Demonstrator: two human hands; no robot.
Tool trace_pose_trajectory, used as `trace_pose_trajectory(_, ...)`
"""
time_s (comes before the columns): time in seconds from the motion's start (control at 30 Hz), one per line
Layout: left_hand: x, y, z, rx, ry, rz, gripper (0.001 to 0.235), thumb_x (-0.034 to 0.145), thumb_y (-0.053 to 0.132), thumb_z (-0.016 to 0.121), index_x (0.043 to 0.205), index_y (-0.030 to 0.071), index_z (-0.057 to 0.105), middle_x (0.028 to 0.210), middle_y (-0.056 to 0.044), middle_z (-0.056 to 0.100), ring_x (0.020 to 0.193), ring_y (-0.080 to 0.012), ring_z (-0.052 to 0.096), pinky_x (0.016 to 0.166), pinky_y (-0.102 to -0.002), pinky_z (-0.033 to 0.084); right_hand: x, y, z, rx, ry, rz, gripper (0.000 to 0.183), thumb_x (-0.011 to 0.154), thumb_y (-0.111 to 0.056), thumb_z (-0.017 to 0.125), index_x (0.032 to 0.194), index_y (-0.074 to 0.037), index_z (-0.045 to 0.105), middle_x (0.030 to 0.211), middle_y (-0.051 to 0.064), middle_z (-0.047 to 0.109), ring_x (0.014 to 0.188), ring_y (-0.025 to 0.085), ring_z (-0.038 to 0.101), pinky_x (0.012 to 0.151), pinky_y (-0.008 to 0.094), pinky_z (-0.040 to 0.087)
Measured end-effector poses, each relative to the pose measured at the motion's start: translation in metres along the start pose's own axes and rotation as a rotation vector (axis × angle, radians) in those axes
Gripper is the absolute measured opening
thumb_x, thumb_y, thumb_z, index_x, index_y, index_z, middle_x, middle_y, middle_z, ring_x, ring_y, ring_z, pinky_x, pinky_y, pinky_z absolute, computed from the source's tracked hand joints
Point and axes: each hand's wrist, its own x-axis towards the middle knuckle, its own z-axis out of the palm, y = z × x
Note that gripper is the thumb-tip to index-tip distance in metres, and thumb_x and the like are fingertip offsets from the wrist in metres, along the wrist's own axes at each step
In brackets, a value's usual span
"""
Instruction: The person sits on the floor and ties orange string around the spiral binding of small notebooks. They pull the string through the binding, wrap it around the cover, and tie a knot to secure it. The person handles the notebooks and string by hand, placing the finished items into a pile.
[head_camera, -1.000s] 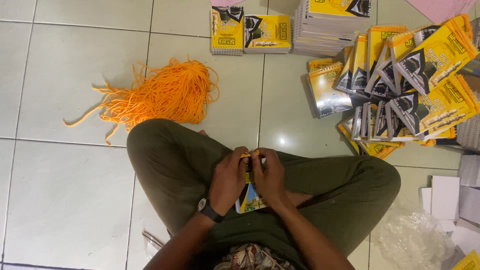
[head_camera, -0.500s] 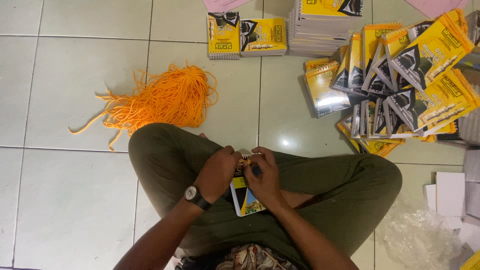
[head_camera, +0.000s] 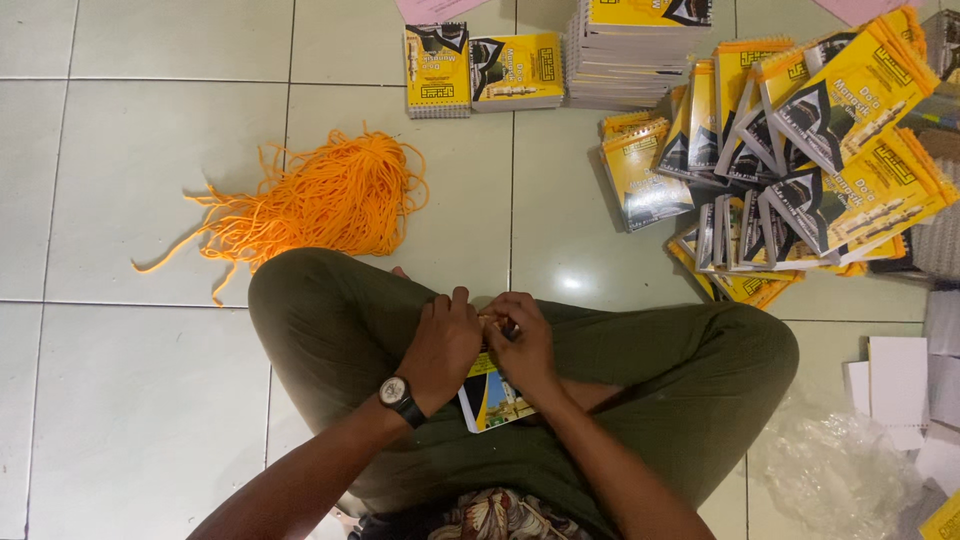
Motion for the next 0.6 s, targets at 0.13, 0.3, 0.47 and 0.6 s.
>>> trace_pose_trajectory(0.13,-0.005,-0.006,0.026,-0.165,0.046,0.004,0.022,0.111,0.014,0.051,0.108,-0.006,0.058,0.109,-0.022,0.051,0.085,-0.0261,0.053,0.073,-0.044,0.044,0.003,-0.017,-0.001,0.118,-0.011,0.024,0.009,0.098,0.000,0.070,0.102,-0.007,0.071,0.101,0.009,0.060,0.077,0.020,0.055,0.059,0.042,0.048)
trace_pose_trajectory(0.3,-0.010,-0.008,0.030,-0.380,0.040,-0.041,0.030,0.113,0.016,0.045,0.130,-0.008,0.047,0.120,-0.024,0.049,0.094,-0.0291,0.054,0.081,-0.047,0.047,0.000,-0.008,-0.001,0.028,-0.030,-0.039,0.010,0.097,-0.002,0.071,0.099,-0.009,0.078,0.104,0.010,0.065,0.084,0.027,0.066,0.065,0.043,0.056)
trace_pose_trajectory(0.47,-0.012,-0.013,0.043,-0.138,0.090,0.089,0.030,0.112,0.011,0.048,0.134,-0.009,0.048,0.125,-0.030,0.050,0.099,-0.0356,0.057,0.086,-0.049,0.049,-0.004,-0.022,-0.005,-0.023,-0.081,-0.077,0.009,0.097,-0.001,0.070,0.100,-0.004,0.078,0.107,0.015,0.067,0.089,0.036,0.070,0.071,0.048,0.058)
trace_pose_trajectory(0.6,-0.015,-0.015,0.045,-0.650,0.068,-0.041,0.038,0.114,0.015,0.037,0.146,-0.004,0.039,0.137,-0.024,0.047,0.109,-0.0310,0.055,0.091,-0.048,0.050,-0.004,-0.028,-0.007,-0.064,-0.107,-0.162,0.014,0.103,0.002,0.057,0.107,-0.003,0.070,0.105,0.013,0.059,0.095,0.037,0.060,0.075,0.048,0.053)
